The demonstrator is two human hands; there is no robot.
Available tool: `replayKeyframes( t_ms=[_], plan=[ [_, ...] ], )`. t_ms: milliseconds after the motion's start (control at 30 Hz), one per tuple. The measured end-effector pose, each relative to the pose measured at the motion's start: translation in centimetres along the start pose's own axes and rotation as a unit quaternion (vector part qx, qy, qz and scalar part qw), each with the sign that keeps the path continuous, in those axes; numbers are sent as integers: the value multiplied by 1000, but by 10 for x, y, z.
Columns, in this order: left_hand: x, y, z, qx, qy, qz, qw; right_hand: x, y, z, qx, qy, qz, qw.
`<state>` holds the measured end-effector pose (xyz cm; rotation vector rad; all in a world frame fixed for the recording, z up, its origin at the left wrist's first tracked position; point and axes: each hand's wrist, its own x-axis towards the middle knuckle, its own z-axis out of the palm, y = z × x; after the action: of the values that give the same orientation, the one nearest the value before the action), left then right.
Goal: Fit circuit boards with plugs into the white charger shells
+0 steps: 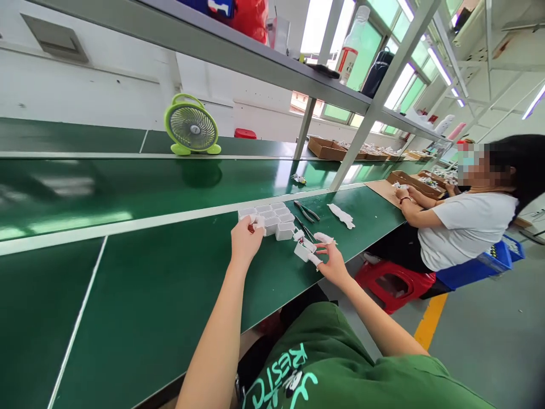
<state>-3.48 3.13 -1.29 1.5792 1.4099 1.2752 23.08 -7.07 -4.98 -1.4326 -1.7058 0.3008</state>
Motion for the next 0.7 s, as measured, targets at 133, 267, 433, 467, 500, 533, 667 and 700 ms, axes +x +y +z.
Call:
replayKeyframes(
  t_ms=[133, 267, 433, 467, 500, 533, 667, 700],
  plan=[
    [1, -4, 1, 37, 7, 12, 999, -2, 0, -1, 39, 23, 42, 998],
    [2, -9, 2, 58, 26, 29, 998, 3, -7, 10, 114, -3, 75, 991],
    [1, -14, 0, 71, 55, 55, 994, 18, -31, 9, 276, -37, 135, 951],
    [0, -15, 0, 74, 58, 60, 994, 20, -38, 4, 313, -52, 145, 937],
    [-1, -16, 1, 78, 60, 64, 993, 23, -46, -2, 352, -69, 155, 920],
    [-2, -17, 2, 84, 61, 67, 992, 26, -53, -9, 402, -89, 172, 895],
    [-7, -24, 5, 121, 54, 70, 989, 42, -70, -36, 655, -164, 285, 680],
    [-8, -26, 6, 132, 51, 71, 987, 47, -70, -41, 682, -177, 299, 644]
  ],
)
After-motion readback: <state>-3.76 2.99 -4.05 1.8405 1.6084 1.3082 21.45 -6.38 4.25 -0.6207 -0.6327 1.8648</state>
